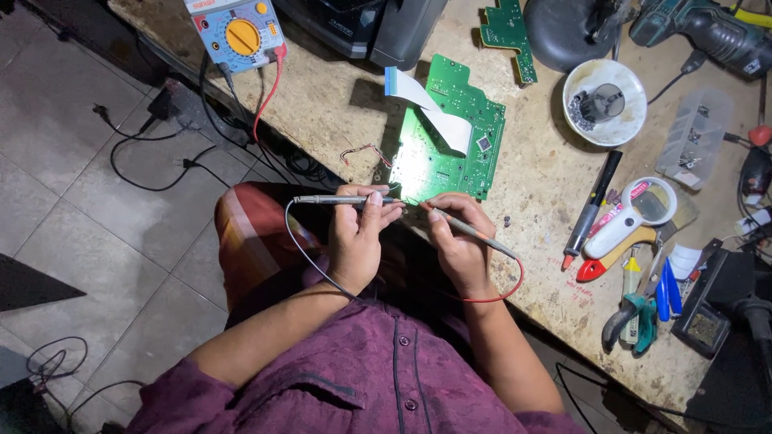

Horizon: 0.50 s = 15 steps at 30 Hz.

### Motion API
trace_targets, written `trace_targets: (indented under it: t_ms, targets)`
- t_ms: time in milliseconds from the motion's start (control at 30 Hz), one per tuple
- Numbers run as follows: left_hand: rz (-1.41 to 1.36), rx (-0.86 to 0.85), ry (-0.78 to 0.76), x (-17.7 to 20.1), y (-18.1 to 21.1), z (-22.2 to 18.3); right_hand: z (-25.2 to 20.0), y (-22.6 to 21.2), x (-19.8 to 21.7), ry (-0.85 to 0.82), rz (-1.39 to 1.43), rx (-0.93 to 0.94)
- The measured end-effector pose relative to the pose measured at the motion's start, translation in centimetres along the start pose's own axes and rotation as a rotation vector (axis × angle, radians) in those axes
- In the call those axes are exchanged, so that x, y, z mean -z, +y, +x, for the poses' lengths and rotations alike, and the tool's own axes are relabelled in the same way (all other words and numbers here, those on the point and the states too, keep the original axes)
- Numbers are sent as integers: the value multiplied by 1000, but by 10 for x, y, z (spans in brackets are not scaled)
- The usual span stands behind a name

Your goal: Repairing a printed circuit board by testing components with a multimeter, soldering connections, and trimming wires.

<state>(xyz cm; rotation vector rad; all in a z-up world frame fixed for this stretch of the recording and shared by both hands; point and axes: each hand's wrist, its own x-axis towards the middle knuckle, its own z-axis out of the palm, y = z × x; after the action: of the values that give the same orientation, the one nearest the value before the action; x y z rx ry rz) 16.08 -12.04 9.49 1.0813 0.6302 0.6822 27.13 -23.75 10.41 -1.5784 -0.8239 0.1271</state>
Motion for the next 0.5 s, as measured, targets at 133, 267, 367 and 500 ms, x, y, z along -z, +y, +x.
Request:
trace_targets:
  t_ms: [133, 267, 367, 500]
  targets:
    - [-12, 36, -25, -2, -1, -3, -3, 2, 1, 66, 81, -30]
    - [-36, 83, -51, -9, 1, -9, -4, 1, 1, 82, 155, -47]
    - [-35, 87, -85, -11, -2, -10, -6, 7, 3, 68, 173, -48]
    - [-11, 49, -93, -10, -6, -9, -7, 12, 4, 63, 197, -82]
